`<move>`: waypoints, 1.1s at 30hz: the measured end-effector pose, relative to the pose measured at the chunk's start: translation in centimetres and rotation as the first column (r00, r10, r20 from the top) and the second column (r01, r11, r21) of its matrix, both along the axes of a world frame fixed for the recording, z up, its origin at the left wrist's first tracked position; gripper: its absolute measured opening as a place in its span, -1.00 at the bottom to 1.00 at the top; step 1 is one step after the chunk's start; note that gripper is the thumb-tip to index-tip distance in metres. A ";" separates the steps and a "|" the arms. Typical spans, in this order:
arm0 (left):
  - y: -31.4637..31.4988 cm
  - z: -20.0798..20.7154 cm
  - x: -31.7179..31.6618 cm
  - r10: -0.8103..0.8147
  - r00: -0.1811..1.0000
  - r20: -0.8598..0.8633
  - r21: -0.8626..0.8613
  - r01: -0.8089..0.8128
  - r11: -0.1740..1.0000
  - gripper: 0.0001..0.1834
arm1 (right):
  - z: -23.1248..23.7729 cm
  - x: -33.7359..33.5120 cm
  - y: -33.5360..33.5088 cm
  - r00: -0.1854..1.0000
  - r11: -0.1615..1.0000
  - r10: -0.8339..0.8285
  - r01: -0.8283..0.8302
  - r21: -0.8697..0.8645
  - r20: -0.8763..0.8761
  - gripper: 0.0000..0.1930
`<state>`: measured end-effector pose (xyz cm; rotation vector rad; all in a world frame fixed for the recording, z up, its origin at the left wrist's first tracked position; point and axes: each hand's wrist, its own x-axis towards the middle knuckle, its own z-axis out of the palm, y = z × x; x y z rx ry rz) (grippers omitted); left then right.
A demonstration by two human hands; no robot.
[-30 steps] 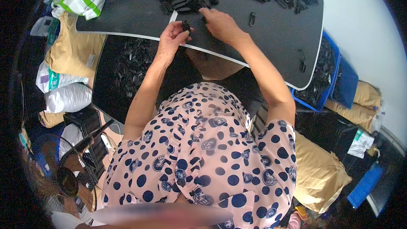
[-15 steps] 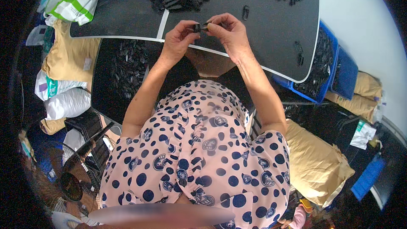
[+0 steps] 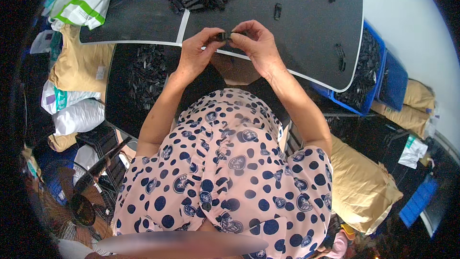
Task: The person repeatedly picks up plastic components from the table and snaps them together by hand.
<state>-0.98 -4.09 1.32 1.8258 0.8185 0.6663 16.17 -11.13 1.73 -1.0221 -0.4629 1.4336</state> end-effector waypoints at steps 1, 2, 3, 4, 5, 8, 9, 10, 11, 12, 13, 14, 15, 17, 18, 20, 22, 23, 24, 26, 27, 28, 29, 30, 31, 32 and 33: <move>-0.1 0.1 -0.1 -0.004 1.000 0.003 -0.007 0.004 1.000 -0.76 | 0.1 -0.1 0.0 1.000 1.000 -0.007 0.007 -0.010 -0.018 -0.78; -0.3 0.3 -0.2 -0.007 1.000 0.006 -0.015 0.007 1.000 -0.76 | 0.4 0.0 0.1 1.000 1.000 -0.005 0.004 -0.013 -0.017 -0.78; -0.3 0.5 -0.3 -0.004 1.000 0.006 -0.018 0.004 1.000 -0.76 | 0.9 0.4 0.2 0.998 0.996 0.067 -0.067 -0.065 -0.003 -0.81; -0.5 0.8 -0.4 -0.013 1.000 0.010 -0.001 0.013 1.000 -0.76 | 1.4 0.7 0.1 0.991 0.984 0.136 -0.134 -0.115 0.010 -0.85; -0.5 1.1 -0.4 -0.021 1.000 0.014 0.016 0.021 1.000 -0.76 | 1.7 1.0 0.2 0.991 0.984 0.136 -0.133 -0.115 0.012 -0.85; -0.2 1.4 -0.7 -0.053 0.997 -0.054 0.290 0.066 0.955 -0.75 | 2.3 1.8 0.7 0.944 0.945 0.300 -0.273 -0.182 0.140 -0.87; -0.2 1.3 -0.8 -0.051 0.997 -0.053 0.288 0.064 0.956 -0.75 | 2.4 2.1 0.9 0.897 0.919 0.374 -0.327 -0.219 0.233 -0.87; -0.3 1.1 -0.9 -0.063 0.996 -0.058 0.327 0.079 0.942 -0.74 | 2.5 2.2 1.0 0.836 0.889 0.446 -0.375 -0.261 0.320 -0.87; -0.3 0.9 -1.0 -0.075 0.995 -0.064 0.366 0.094 0.926 -0.73 | 2.7 2.1 1.1 0.835 0.888 0.449 -0.377 -0.263 0.319 -0.87; -0.3 0.8 -1.0 -0.073 0.995 -0.065 0.365 0.092 0.926 -0.73 | 2.9 2.1 1.2 0.792 0.866 0.493 -0.406 -0.292 0.361 -0.87; -0.4 0.7 -1.1 -0.092 0.994 -0.056 0.395 0.106 0.912 -0.73 | 3.1 2.0 1.1 0.745 0.842 0.534 -0.430 -0.324 0.400 -0.87; -0.5 0.6 -1.1 -0.110 0.993 -0.048 0.426 0.120 0.897 -0.73 | 2.8 2.1 1.0 0.745 0.842 0.534 -0.430 -0.326 0.398 -0.87; -0.7 0.6 -1.0 -0.112 0.993 -0.048 0.424 0.122 0.897 -0.73 | 2.1 2.3 0.9 0.794 0.833 0.537 -0.447 -0.327 0.284 -0.87; -0.9 0.8 -0.7 -0.124 0.992 -0.022 0.361 0.124 0.924 -0.74 | 1.2 2.5 0.5 0.830 0.825 0.532 -0.463 -0.323 0.167 -0.86; -1.0 0.8 -0.6 -0.125 0.992 -0.022 0.362 0.125 0.924 -0.74 | 0.8 2.5 0.2 0.859 0.825 0.510 -0.474 -0.309 0.043 -0.87; -1.2 0.8 -0.6 -0.102 0.994 -0.032 0.246 0.106 0.963 -0.75 | 0.2 2.5 -0.2 0.873 0.829 0.459 -0.487 -0.274 -0.162 -0.86; -1.1 0.9 -0.2 -0.076 0.995 0.068 0.087 0.070 0.994 -0.76 | 0.3 2.1 -0.4 0.876 0.858 0.421 -0.468 -0.211 -0.234 -0.83; -1.0 1.0 0.1 -0.033 0.986 0.162 -0.079 0.046 0.996 -0.77 | 0.4 1.8 -0.4 0.870 0.883 0.386 -0.445 -0.151 -0.308 -0.79; -0.7 0.1 0.5 -0.054 0.941 0.336 -0.071 0.082 0.994 -0.78 | 0.1 1.7 -0.5 0.863 0.865 0.456 -0.487 -0.119 -0.217 -0.68; -0.9 0.2 0.5 -0.004 0.919 0.395 -0.384 0.169 0.908 -0.79 | 0.4 1.1 -1.1 0.840 0.852 0.501 -0.521 -0.053 -0.209 -0.59; -1.1 0.3 0.4 0.069 0.901 0.428 -0.651 0.255 0.715 -0.80 | 0.3 0.9 -1.3 0.813 0.831 0.547 -0.556 0.009 -0.200 -0.49; -1.4 0.3 0.4 0.076 0.909 0.409 -0.693 0.255 0.674 -0.79 | -0.2 0.7 -1.4 0.801 0.816 0.574 -0.576 0.038 -0.171 -0.37; -1.7 0.4 0.6 0.072 0.910 0.408 -0.690 0.256 0.677 -0.79 | -0.4 0.7 -1.5 0.802 0.818 0.572 -0.574 0.043 -0.170 -0.37; -2.1 0.6 0.9 0.180 0.859 0.479 -0.761 0.305 0.572 -0.78 | -0.4 0.5 -1.8 0.792 0.818 0.572 -0.569 0.084 -0.212 -0.35; -2.3 0.7 1.1 0.297 0.798 0.525 -0.811 0.364 0.458 -0.77 | -0.3 0.4 -1.9 0.778 0.818 0.573 -0.562 0.122 -0.256 -0.34; -2.2 0.7 1.1 0.293 0.785 0.547 -0.803 0.392 0.449 -0.74 | -0.5 0.4 -1.9 0.770 0.818 0.573 -0.555 0.148 -0.281 -0.35; -2.2 0.6 1.1 0.289 0.788 0.543 -0.804 0.389 0.450 -0.74 | -0.7 0.3 -2.0 0.770 0.819 0.572 -0.552 0.153 -0.283 -0.35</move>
